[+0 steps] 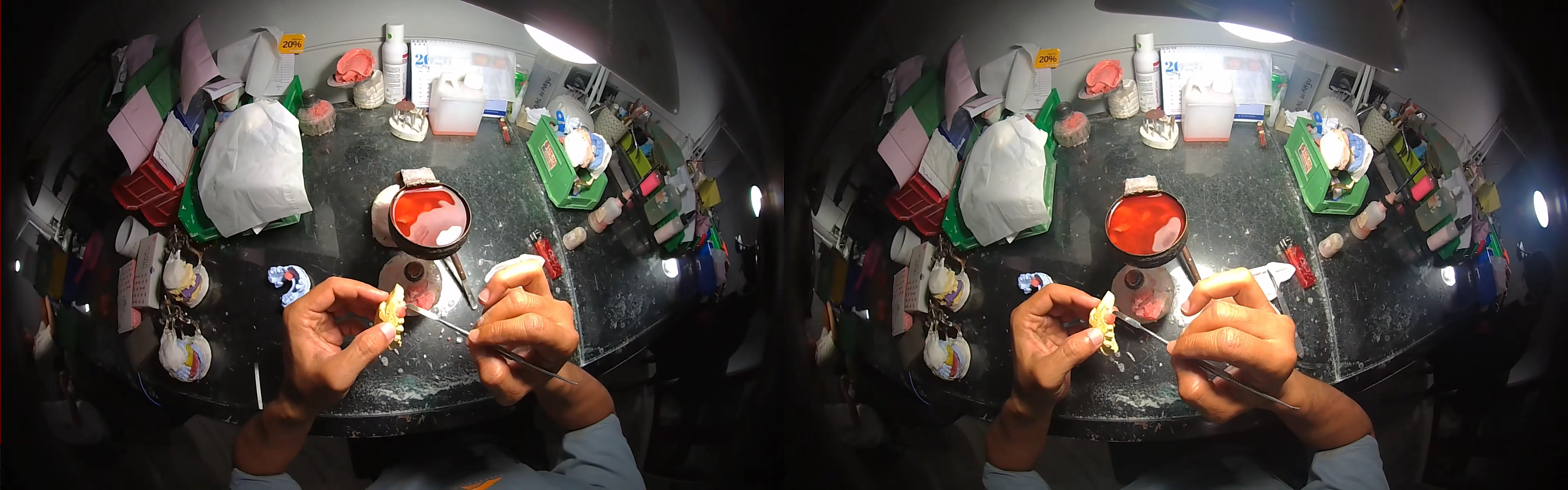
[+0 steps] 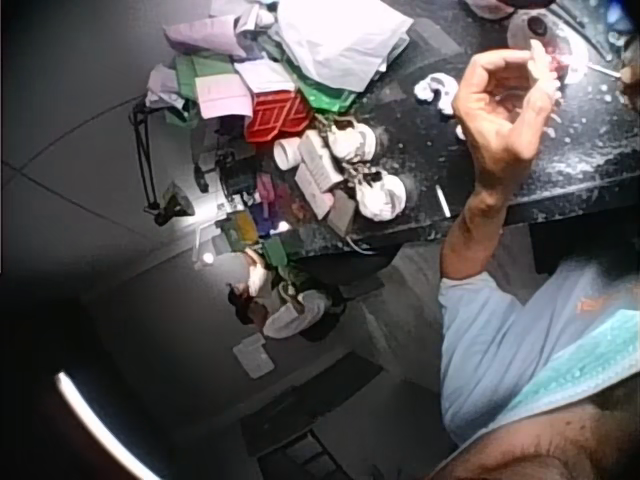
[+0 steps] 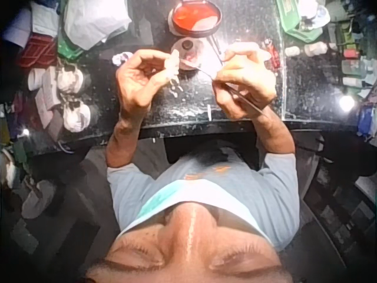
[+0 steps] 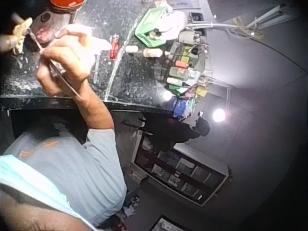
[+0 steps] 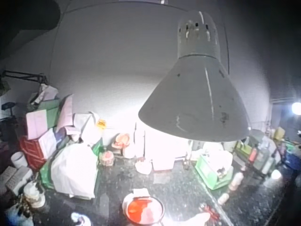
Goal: The person applies red wax to a dental bridge using a metal tool, dipping the tool into a pot of melted wax and carefully spreading it over the bridge surface.
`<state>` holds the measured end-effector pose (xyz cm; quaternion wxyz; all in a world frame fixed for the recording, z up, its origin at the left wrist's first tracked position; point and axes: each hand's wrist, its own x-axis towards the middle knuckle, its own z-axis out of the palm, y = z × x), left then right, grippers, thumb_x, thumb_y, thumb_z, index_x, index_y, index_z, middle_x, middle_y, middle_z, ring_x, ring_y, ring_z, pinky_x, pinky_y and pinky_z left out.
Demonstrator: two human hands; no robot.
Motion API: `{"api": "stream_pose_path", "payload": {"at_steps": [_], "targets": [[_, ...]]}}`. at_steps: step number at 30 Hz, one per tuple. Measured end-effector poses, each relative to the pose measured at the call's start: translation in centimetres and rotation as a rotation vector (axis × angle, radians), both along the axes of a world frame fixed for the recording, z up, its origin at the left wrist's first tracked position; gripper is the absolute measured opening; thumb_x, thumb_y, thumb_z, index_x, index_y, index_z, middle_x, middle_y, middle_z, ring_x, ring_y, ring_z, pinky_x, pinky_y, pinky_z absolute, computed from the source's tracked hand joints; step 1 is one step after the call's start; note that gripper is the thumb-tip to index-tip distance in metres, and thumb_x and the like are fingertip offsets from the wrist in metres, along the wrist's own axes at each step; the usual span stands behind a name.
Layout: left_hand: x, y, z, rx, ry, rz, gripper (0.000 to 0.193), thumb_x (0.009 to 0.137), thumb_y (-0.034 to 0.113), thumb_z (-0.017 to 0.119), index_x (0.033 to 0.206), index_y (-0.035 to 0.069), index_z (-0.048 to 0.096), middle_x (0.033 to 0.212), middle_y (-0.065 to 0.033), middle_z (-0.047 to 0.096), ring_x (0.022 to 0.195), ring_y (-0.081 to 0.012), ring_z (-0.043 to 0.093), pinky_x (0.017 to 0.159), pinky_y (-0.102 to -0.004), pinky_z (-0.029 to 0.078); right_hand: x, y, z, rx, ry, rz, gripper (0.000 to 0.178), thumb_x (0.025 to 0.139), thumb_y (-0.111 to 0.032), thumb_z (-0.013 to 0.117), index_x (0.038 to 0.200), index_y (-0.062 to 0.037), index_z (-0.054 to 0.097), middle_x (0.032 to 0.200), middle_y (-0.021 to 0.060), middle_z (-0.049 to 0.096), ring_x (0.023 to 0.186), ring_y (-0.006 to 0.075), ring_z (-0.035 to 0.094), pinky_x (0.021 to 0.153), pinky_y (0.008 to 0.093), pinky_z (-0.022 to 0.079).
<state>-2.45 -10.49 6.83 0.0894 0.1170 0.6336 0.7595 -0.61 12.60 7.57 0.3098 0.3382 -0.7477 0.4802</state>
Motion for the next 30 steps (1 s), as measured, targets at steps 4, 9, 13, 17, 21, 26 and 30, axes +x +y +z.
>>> {"api": "stream_pose_path", "payload": {"at_steps": [4,9,13,17,21,26,30], "targets": [[0.0,-0.1,-0.1,0.013,-0.007,-0.009,0.028,0.08,0.002,0.069,0.106,-0.006,0.063,0.095,-0.0168,0.072,0.088,-0.018,0.07,0.083,-0.0317,0.057,0.0,0.0,0.0,0.017,-0.004,0.0,0.024,0.059,0.004,0.071,0.081,-0.0054,0.07,0.068,0.0025,0.065,0.079,0.0245,0.062,0.069,0.0332,0.05],[0.1,-0.1,-0.2,0.031,-0.008,-0.014,0.028,0.08,0.002,0.068,0.106,-0.007,0.063,0.095,-0.0172,0.072,0.087,-0.0183,0.071,0.083,-0.0318,0.057,0.1,0.0,-0.1,0.012,0.0,0.0,0.024,0.059,0.004,0.07,0.081,-0.0052,0.07,0.068,0.0026,0.065,0.078,0.0244,0.062,0.069,0.0327,0.05],[0.0,-0.1,-0.3,0.036,-0.019,-0.021,0.028,0.08,0.002,0.068,0.107,-0.007,0.063,0.095,-0.0174,0.072,0.088,-0.0183,0.071,0.083,-0.0319,0.057,0.0,0.0,0.0,0.014,0.013,-0.003,0.024,0.058,0.004,0.07,0.08,-0.0048,0.07,0.067,0.0028,0.065,0.076,0.0242,0.062,0.069,0.0326,0.05],[-0.2,-0.6,-1.0,0.084,0.046,-0.084,0.026,0.087,-0.002,0.069,0.11,-0.008,0.061,0.1,-0.016,0.072,0.091,-0.0154,0.071,0.082,-0.0287,0.058,0.0,0.0,-0.1,0.014,0.012,0.004,0.024,0.058,0.004,0.069,0.08,-0.0047,0.07,0.067,0.0029,0.065,0.074,0.024,0.062,0.07,0.0328,0.05],[0.1,-0.1,-0.2,0.039,-0.024,-0.033,0.03,0.081,0.003,0.067,0.109,-0.007,0.061,0.097,-0.0195,0.072,0.088,-0.0193,0.071,0.083,-0.0324,0.057,0.0,0.1,-0.2,0.008,0.027,-0.002,0.022,0.059,0.003,0.069,0.08,-0.0044,0.069,0.067,0.0032,0.066,0.075,0.0242,0.063,0.071,0.033,0.05],[-0.2,-0.4,-0.3,0.095,-0.116,-0.087,0.032,0.081,0.004,0.064,0.111,-0.008,0.059,0.099,-0.0233,0.071,0.092,-0.0251,0.073,0.082,-0.0369,0.061,-0.1,0.3,-0.8,-0.057,0.042,-0.061,0.023,0.063,0.002,0.071,0.085,-0.0041,0.068,0.07,0.0037,0.067,0.075,0.0239,0.062,0.074,0.0341,0.049],[-0.5,-0.9,-1.0,0.252,-0.189,-0.154,0.029,0.086,0.002,0.064,0.112,-0.01,0.061,0.101,-0.0217,0.073,0.087,-0.0194,0.073,0.077,-0.0296,0.06,-0.3,0.3,-0.8,-0.076,0.057,-0.134,0.023,0.066,0.003,0.071,0.088,-0.0039,0.067,0.074,0.0046,0.068,0.077,0.0236,0.06,0.079,0.0351,0.046]]}}
